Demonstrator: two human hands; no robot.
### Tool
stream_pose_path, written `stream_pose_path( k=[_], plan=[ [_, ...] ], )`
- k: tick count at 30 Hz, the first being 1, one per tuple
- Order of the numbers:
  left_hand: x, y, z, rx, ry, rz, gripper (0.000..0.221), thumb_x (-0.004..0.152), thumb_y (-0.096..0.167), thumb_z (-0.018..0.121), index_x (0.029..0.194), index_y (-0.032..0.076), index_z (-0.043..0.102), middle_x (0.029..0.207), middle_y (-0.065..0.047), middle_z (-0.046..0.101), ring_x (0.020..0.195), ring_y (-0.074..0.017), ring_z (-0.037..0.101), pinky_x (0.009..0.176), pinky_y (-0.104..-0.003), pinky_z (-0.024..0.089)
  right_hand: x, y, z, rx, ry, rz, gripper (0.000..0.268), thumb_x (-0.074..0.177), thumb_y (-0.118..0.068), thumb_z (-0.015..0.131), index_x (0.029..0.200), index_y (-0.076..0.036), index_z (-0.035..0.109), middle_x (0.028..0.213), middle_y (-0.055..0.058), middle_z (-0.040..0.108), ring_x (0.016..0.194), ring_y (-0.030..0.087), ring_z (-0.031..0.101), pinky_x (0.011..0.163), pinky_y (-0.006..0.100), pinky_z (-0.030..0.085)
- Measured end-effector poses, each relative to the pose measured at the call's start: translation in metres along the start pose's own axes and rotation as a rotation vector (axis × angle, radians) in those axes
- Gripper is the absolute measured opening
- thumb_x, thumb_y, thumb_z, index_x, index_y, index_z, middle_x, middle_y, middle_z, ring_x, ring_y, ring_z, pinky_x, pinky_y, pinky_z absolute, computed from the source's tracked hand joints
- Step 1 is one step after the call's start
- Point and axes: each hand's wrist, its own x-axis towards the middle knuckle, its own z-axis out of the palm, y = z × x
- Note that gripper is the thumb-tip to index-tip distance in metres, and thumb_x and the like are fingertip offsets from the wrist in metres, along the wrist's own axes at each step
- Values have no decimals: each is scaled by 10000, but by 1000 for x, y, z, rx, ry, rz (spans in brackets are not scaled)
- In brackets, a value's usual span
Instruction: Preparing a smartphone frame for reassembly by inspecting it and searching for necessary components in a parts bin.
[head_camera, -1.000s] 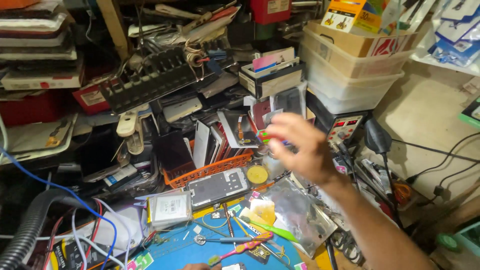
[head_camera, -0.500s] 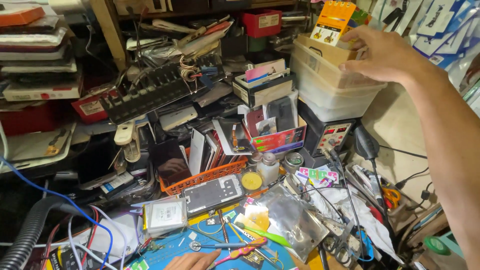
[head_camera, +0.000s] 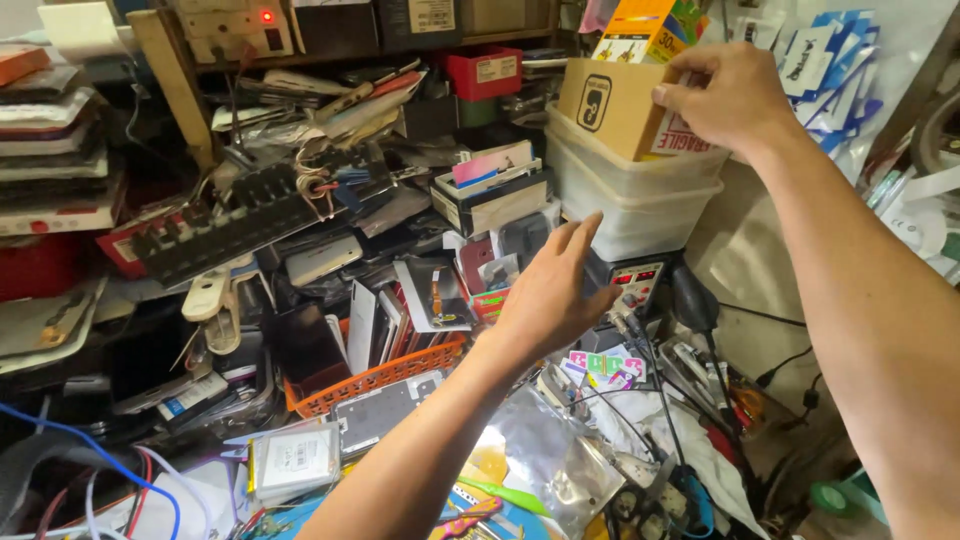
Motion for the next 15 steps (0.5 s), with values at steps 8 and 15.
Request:
stream_pose_path(
  k=[8,15],
  plan=[
    [36,-3,19,-307,46,-185,829,844,556,581,1508,82,434,1433,-216,577,1261,-326,598,1027,-441,466,-6,-25,-36,169,89,-54,146,1045,-182,716,1160,-96,684,1194,87,706,1036,248,681,810,392,611],
    [37,19,-40,-1197,228,-498,1253,622,606,618,1626,166,10,1557,-369,372,1310,-458,590,974,-521,583,-68,-44,-57,96,94,-358,96,1084,-8,768,1176,-30,780,1067,63,745,852,119,599,726,258,538]
  ],
)
